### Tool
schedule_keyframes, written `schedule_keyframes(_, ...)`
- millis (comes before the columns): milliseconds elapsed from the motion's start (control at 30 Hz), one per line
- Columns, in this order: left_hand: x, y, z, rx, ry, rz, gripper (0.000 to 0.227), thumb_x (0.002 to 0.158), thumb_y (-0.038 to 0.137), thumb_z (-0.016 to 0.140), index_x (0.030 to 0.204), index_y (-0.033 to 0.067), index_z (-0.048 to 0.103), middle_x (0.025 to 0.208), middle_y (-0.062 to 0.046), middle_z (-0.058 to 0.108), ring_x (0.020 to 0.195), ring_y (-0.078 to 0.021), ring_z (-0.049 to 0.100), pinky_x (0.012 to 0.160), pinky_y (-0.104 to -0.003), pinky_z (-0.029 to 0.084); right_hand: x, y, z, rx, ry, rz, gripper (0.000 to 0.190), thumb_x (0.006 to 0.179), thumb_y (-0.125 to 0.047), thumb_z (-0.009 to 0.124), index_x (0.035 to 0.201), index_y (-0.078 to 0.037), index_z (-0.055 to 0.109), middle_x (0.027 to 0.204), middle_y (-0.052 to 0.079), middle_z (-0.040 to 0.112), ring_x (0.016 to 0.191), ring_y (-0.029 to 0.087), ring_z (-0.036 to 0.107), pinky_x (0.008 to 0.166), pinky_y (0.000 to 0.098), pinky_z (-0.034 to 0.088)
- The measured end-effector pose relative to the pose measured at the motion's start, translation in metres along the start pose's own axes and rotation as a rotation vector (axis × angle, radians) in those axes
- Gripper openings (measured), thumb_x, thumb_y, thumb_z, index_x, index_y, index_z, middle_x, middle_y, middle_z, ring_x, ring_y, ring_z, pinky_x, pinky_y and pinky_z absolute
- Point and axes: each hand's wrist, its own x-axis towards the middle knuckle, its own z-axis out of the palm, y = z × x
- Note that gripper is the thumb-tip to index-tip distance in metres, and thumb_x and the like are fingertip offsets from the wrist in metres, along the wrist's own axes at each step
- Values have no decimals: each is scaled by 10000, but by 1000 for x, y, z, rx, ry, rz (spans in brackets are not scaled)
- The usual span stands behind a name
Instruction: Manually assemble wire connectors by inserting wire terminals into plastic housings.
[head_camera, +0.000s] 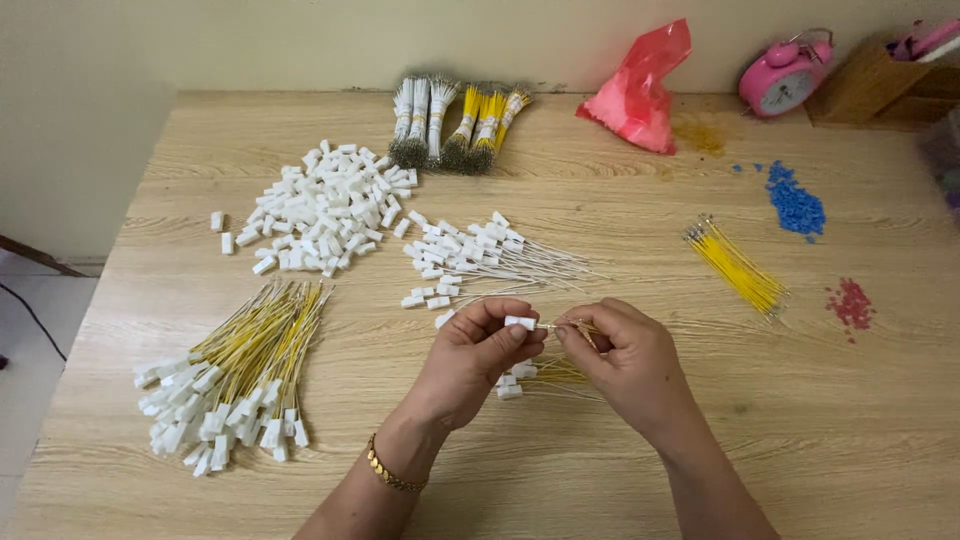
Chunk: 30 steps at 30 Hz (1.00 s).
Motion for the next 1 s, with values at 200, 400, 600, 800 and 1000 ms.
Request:
schedule_keyframes(200,-1,-4,0,90,-4,6,188,1002,8,591,1178,0,656,1106,-114,712,1009,-210,713,948,-372,610,1,3,2,48,-20,25,119,860,-149,759,931,-54,750,787,-2,659,601,66,568,523,247,466)
schedule_keyframes(400,-3,-12,3,182,19,10,196,988,23,620,1174,-14,667,1098,-102,720,1013,-188,709,944,-360,612,3,7,7,16,-29,-9,133,863,-160,752,921,-45,725,833,8,685,671,82,659,562,244,530)
schedule_keyframes(600,0,-14,0,453,56,33,203,965,43,620,1147,-19,685,1031,-103,764,959,-164,753,892,-318,638,3,15,12,33,-66,-102,110,890,-159,751,870,-51,745,806,38,718,718,152,695,651,300,544)
schedule_keyframes(800,-1,-24,-4,524,157,-29,234,957,34,635,1177,-17,696,999,-109,771,899,-156,733,823,-296,618,2,23,16,-30,-136,-8,149,888,-209,756,869,-62,748,790,38,701,702,157,684,632,315,533)
schedule_keyframes(1000,-2,-26,0,590,190,-32,226,936,32,653,1148,3,725,1001,-87,784,905,-130,737,814,-275,634,3,23,14,-10,-186,92,157,891,-222,727,895,-69,761,779,39,709,677,162,660,611,317,518)
